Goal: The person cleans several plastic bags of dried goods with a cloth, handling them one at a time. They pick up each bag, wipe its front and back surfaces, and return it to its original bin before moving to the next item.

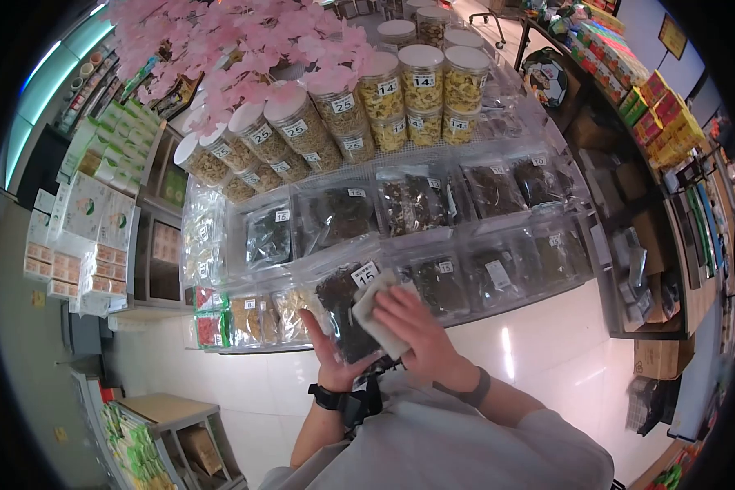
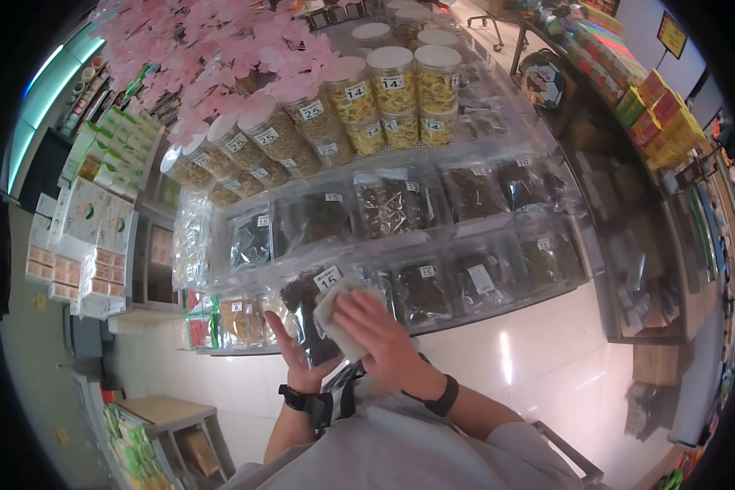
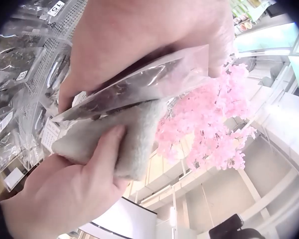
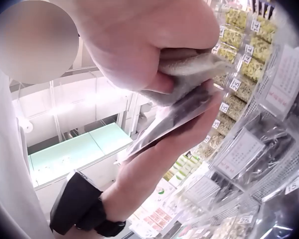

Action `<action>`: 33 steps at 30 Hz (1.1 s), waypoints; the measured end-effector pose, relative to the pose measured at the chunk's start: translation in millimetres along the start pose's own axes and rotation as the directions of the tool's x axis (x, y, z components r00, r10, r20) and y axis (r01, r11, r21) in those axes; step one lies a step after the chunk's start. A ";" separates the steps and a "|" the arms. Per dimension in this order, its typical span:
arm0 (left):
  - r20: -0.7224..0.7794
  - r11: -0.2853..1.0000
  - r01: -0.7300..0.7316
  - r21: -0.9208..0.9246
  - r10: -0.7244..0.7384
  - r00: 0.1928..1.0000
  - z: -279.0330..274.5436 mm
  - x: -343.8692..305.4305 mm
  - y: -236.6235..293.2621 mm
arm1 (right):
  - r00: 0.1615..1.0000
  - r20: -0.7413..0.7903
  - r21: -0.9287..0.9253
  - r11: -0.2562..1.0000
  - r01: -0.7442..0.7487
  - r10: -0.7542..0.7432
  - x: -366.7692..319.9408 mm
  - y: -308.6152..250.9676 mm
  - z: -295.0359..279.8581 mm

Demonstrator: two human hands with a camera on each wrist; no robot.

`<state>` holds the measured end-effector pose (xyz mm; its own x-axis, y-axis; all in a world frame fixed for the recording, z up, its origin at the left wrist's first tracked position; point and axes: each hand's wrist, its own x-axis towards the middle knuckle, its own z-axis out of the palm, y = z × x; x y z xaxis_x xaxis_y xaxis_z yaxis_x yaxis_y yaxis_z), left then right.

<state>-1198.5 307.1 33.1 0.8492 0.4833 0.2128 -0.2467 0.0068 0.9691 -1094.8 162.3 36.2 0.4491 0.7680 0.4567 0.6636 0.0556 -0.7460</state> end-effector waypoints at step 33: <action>0.306 0.708 0.703 0.064 -0.685 0.662 -24.9 -14.7 -43.8 | 0.972 -0.108 -0.037 0.976 -0.215 0.210 16.3 1.1 -0.4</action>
<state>-1211.8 321.5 -15.6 0.8736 0.0473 -0.4843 0.4523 0.2883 0.8440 -1086.5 174.5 43.1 0.6406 0.6890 0.3390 0.5728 -0.1347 -0.8086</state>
